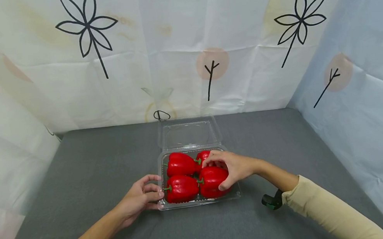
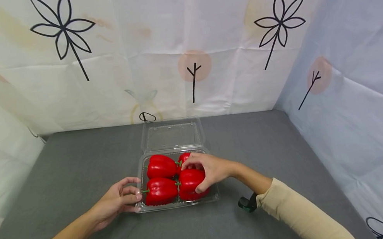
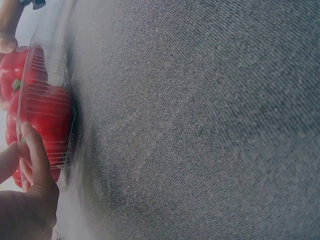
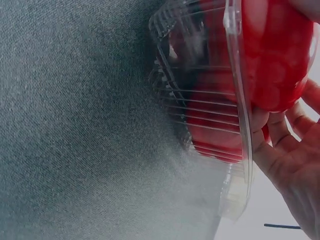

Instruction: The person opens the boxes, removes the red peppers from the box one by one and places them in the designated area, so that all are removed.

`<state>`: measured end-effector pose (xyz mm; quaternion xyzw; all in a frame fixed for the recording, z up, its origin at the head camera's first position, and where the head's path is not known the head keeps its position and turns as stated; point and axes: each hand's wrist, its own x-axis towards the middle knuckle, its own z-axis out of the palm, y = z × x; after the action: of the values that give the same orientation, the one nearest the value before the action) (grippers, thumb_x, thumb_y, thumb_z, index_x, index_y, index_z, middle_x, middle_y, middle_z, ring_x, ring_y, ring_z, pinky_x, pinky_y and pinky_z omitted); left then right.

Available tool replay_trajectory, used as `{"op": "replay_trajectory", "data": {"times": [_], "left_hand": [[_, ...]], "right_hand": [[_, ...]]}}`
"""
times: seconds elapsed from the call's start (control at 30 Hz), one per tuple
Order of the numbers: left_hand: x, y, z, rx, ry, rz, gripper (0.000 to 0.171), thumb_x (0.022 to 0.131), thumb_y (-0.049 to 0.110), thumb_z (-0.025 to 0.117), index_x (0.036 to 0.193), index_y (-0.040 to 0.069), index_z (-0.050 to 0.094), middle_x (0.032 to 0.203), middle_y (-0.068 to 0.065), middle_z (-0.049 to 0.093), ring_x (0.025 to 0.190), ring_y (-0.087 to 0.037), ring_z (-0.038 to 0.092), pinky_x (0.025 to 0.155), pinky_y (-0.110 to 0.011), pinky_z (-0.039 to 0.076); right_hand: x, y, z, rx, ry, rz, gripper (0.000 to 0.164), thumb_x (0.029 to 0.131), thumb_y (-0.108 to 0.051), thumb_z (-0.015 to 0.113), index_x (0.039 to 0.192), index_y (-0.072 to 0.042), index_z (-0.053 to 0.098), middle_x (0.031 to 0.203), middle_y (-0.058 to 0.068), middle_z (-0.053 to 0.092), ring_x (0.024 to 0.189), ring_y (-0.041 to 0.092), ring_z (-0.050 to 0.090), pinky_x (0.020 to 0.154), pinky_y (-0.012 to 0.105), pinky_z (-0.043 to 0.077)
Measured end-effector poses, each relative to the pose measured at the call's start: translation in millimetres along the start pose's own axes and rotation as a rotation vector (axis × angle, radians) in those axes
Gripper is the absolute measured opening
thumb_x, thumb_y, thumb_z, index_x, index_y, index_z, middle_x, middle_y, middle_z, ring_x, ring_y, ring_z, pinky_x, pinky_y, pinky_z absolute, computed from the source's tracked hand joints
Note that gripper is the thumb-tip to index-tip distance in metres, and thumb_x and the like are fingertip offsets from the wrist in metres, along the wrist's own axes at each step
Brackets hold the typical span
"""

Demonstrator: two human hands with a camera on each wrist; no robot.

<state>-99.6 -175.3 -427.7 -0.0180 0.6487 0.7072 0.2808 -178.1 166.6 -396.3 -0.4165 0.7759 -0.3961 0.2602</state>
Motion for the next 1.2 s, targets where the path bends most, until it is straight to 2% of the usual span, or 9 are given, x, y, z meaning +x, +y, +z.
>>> {"op": "replay_trajectory", "data": {"times": [0.33,0.63,0.8,1.03,1.2], "left_hand": [[0.0,-1.6,0.6,-0.011,-0.011,0.02,0.058,0.092,0.001,0.067,0.139,-0.003,0.033,0.091,-0.005,0.06,0.083,-0.022,0.062,0.076,-0.041,0.061],[0.1,-1.2,1.5,-0.013,-0.005,0.01,0.059,0.092,0.001,0.067,0.14,-0.003,0.033,0.091,-0.006,0.06,0.083,-0.022,0.063,0.076,-0.041,0.061],[-0.2,-1.5,1.4,-0.01,-0.004,0.012,0.059,0.092,0.002,0.068,0.139,-0.003,0.033,0.092,-0.006,0.062,0.084,-0.023,0.063,0.077,-0.041,0.061],[-1.0,-2.1,0.9,-0.012,-0.011,0.023,0.061,0.091,0.003,0.069,0.139,-0.004,0.032,0.093,-0.007,0.063,0.085,-0.022,0.063,0.078,-0.042,0.061],[-1.2,-1.7,1.4,-0.012,-0.014,0.028,0.061,0.091,0.003,0.069,0.139,-0.004,0.032,0.092,-0.006,0.063,0.084,-0.021,0.063,0.078,-0.043,0.061]], "right_hand": [[-9.9,-9.9,-8.6,-0.027,0.053,0.031,0.06,0.076,-0.021,0.077,0.132,-0.012,0.059,0.124,0.003,0.056,0.11,0.025,0.053,0.08,0.037,0.059],[-24.1,-18.6,-27.1,-0.054,0.126,0.032,0.058,0.079,-0.021,0.076,0.133,-0.012,0.058,0.122,0.003,0.057,0.108,0.024,0.056,0.083,0.041,0.059],[-30.9,-22.3,-39.4,-0.084,0.211,0.04,0.059,0.078,-0.019,0.079,0.133,-0.012,0.059,0.119,0.003,0.057,0.106,0.025,0.058,0.083,0.041,0.059],[-40.1,-17.0,-55.2,-0.155,0.363,0.079,0.066,0.078,-0.014,0.083,0.138,-0.005,0.056,0.123,0.008,0.055,0.099,0.026,0.062,0.078,0.032,0.059],[-45.1,-4.8,-66.6,-0.24,0.491,0.098,0.07,0.078,-0.009,0.084,0.14,0.001,0.052,0.129,0.015,0.053,0.107,0.033,0.059,0.081,0.041,0.06]]}}
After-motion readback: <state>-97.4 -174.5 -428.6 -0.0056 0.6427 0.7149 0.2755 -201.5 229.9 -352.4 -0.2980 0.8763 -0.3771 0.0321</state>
